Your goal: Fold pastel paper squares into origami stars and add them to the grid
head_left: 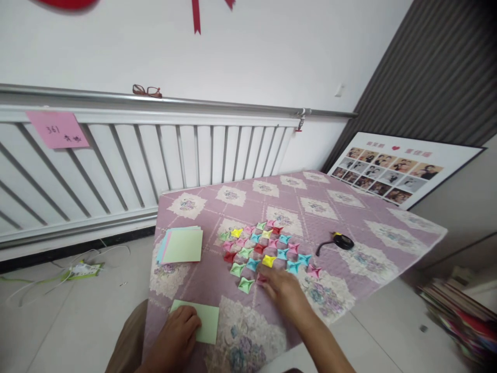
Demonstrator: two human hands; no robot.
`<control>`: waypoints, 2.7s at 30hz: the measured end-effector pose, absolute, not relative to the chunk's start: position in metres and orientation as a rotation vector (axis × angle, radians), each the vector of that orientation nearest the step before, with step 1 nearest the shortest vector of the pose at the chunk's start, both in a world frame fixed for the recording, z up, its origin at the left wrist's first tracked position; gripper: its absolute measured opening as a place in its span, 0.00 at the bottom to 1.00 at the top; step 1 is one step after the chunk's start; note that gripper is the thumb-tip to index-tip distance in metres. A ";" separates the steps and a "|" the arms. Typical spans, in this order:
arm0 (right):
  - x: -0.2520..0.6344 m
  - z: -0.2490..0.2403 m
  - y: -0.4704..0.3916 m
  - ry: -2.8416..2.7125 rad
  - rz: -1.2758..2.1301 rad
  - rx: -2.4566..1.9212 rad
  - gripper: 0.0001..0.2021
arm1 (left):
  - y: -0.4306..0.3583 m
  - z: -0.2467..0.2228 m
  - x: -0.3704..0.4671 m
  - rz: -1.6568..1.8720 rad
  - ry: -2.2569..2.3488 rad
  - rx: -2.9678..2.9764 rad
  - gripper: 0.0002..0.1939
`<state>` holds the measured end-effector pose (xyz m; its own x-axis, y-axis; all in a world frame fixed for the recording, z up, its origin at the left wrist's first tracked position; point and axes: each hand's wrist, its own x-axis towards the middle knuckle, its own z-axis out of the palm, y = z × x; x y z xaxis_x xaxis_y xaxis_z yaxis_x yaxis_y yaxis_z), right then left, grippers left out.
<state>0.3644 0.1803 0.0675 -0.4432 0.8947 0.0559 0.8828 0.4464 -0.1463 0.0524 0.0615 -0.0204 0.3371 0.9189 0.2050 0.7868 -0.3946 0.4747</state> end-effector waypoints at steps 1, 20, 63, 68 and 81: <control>0.355 0.060 0.169 -2.495 0.200 -1.515 0.13 | 0.061 -0.021 0.052 0.647 1.526 2.316 0.07; 0.222 -0.025 0.033 -2.283 0.481 -1.316 0.15 | 0.062 -0.012 0.051 0.627 1.576 2.292 0.07; 0.165 -0.003 0.044 -2.223 0.198 -1.346 0.16 | 0.022 -0.026 -0.048 0.674 1.470 2.586 0.17; 0.160 -0.006 0.061 -2.269 0.238 -1.413 0.16 | 0.028 -0.013 -0.044 0.657 1.491 2.435 0.14; 0.165 -0.011 0.062 -2.439 -0.100 -1.244 0.05 | 0.046 -0.006 -0.026 0.520 1.613 2.645 0.07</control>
<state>0.1646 0.0615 -0.0111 -0.5240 0.7621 0.3802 0.7908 0.6012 -0.1152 -0.0257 0.0456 -0.0059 0.4180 0.8648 0.2782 0.8645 -0.4727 0.1706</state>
